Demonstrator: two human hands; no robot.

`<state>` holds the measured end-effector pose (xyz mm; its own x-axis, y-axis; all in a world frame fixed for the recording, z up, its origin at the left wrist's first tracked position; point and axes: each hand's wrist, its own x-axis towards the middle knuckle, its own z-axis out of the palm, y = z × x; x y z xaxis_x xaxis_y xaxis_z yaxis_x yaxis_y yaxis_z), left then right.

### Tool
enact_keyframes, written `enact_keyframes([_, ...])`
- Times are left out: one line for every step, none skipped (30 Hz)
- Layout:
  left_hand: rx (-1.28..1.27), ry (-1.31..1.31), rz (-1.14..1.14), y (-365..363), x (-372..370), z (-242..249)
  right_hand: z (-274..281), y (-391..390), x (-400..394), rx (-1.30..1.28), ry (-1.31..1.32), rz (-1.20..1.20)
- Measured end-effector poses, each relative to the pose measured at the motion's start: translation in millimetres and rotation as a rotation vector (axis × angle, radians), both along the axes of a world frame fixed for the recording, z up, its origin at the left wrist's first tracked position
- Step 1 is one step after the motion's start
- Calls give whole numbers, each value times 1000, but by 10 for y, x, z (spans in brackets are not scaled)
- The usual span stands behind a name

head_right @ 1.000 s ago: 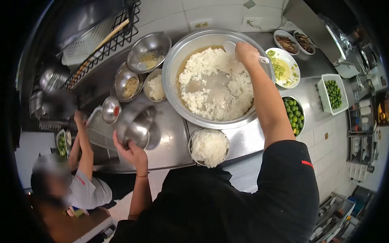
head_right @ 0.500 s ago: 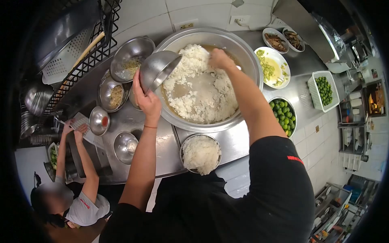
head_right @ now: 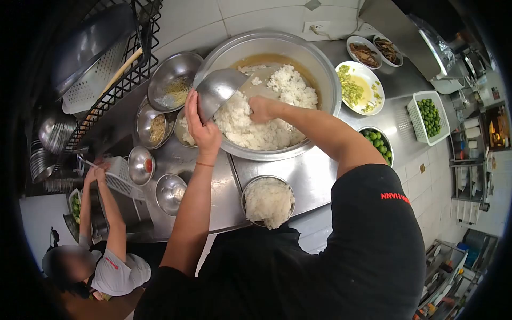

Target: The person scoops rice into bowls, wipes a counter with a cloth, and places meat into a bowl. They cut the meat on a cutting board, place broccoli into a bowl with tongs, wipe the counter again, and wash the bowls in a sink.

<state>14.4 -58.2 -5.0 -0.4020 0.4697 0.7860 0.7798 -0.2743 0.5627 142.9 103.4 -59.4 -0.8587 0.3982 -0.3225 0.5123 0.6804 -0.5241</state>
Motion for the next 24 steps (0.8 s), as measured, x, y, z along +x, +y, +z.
enact_keyframes([-13, 51, -15, 6, -11, 14, -12, -43, 68, -36, -3, 11])
enact_keyframes([-6, 49, -24, 16, -36, 33, -89, -67, 168, -6, 113, 24])
enact_keyframes([-75, 106, -39, 33, -65, 31, -30, -89, 230, 2, 109, 16])
enact_keyframes([-143, 163, -52, 54, -60, 46, 92, -113, 287, -162, -48, -54])
enact_keyframes([-134, 160, -58, 79, -40, 54, 216, -132, 333, -326, -203, -125])
enact_keyframes([-328, 184, -47, 85, -22, 78, 313, -138, 424, -437, -177, -180])
enact_keyframes([-519, 208, -31, 99, -21, 125, 399, -93, 482, -430, -179, -181])
enact_keyframes([-682, 197, -72, 140, -53, 179, 473, -38, 528, -540, -187, -219])
enact_keyframes([-680, 193, -74, 230, -114, 143, 570, 5, 553, -651, -196, -261])
enact_keyframes([-750, 67, -145, 369, -185, 88, 784, 53, 556, -637, -219, -227])
enact_keyframes([-816, -62, -216, 502, -241, 35, 916, 144, 504, -570, -266, -214])
enact_keyframes([-923, -530, -381, 577, -242, 166, 1024, 247, 417, -504, -316, -203])
enact_keyframes([-1005, -1009, -548, 639, -227, 285, 1110, 335, 303, -336, -388, -170])
enact_keyframes([-1000, -1270, -599, 765, -343, 99, 1260, 355, 203, 34, -497, -78])
enact_keyframes([-992, -1278, -610, 905, -381, -83, 1459, 358, 172, 271, -470, -101])
enact_keyframes([-979, -1446, -575, 1005, -405, -270, 1663, 343, 147, 500, -438, -118])
enact_keyframes([-967, -1619, -532, 1021, -401, -402, 1891, 331, 147, 538, -502, -152])
enact_keyframes([-913, -1582, -556, 1004, -359, -374, 2125, 362, 151, 584, -562, -186])
enact_keyframes([-906, -1596, -557, 1039, -359, -363, 2251, 423, 223, 563, -524, -268])
enact_keyframes([-876, -1475, -547, 1076, -369, -372, 2238, 543, 275, 592, -612, -245])
enact_keyframes([-843, -1349, -537, 1109, -374, -332, 2073, 730, 360, 590, -619, -238])
enact_keyframes([-814, -1256, -459, 1051, -309, -103, 1731, 945, 479, 736, -548, -199])
enact_keyframes([-817, -1265, -460, 1086, -343, -128, 1396, 1112, 555, 880, -475, -159])
enact_keyframes([-755, -1195, -431, 1144, -407, -173, 1136, 1210, 579, 873, -438, -172])
